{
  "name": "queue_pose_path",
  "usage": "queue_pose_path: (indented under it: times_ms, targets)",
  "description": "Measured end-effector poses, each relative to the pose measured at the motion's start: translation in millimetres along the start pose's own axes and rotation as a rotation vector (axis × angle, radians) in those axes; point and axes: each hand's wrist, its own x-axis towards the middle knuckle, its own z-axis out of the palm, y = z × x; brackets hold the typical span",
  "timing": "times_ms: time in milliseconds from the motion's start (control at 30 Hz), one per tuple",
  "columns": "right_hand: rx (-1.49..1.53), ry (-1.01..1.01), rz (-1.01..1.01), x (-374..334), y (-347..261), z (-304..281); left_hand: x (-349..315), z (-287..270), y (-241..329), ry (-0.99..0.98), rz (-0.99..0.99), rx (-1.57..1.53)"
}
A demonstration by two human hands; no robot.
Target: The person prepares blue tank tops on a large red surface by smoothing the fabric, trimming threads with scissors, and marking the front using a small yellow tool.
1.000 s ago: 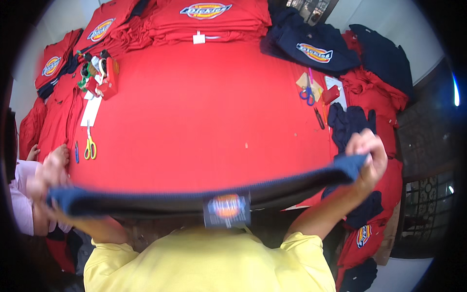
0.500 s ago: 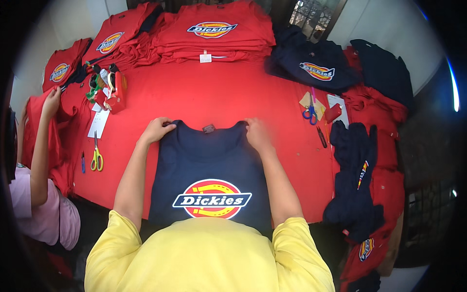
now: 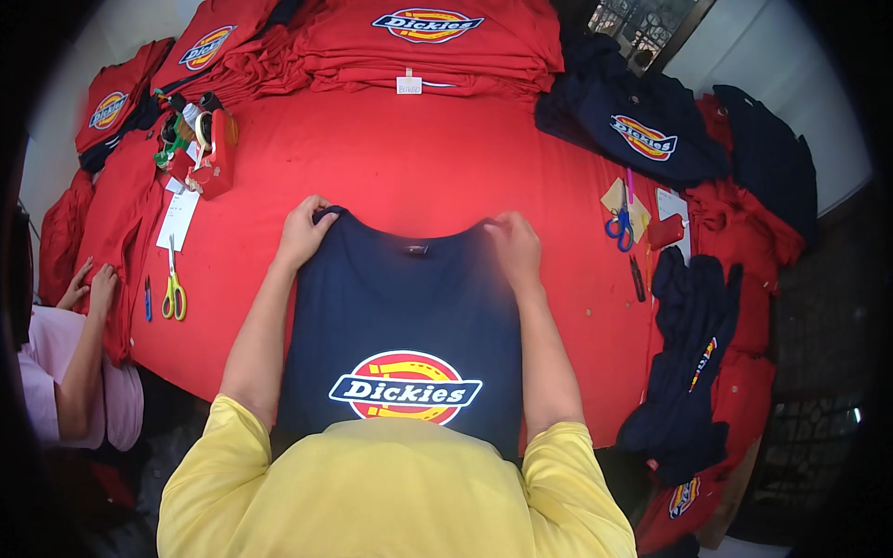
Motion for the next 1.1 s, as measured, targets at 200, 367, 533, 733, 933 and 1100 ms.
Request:
queue_pose_path:
  times_ms: [200,367,533,733,933,1100]
  targets:
    - [0.184,-0.338,0.055,14,-1,-35,18,-24,-16,-0.373,-0.177,-0.467]
    - [-0.047,-0.331,-0.035,23,-2,-28,16,-21,-2,-0.342,-0.279,-0.441]
    - [-0.347,0.106,-0.065,-2,-22,11,5,-5,-11,-0.072,-0.268,-0.434]
    - [-0.294,0.279,-0.110,-8,-22,22,0,-3,-11,0.035,-0.274,-0.680]
    - [-0.452,0.375,0.054,-8,-12,17,-5,-3,-22,0.206,-0.177,-0.508]
    - [-0.483,0.237,0.004,-7,-18,13,-6,1,-3,0.214,-0.052,-0.099]
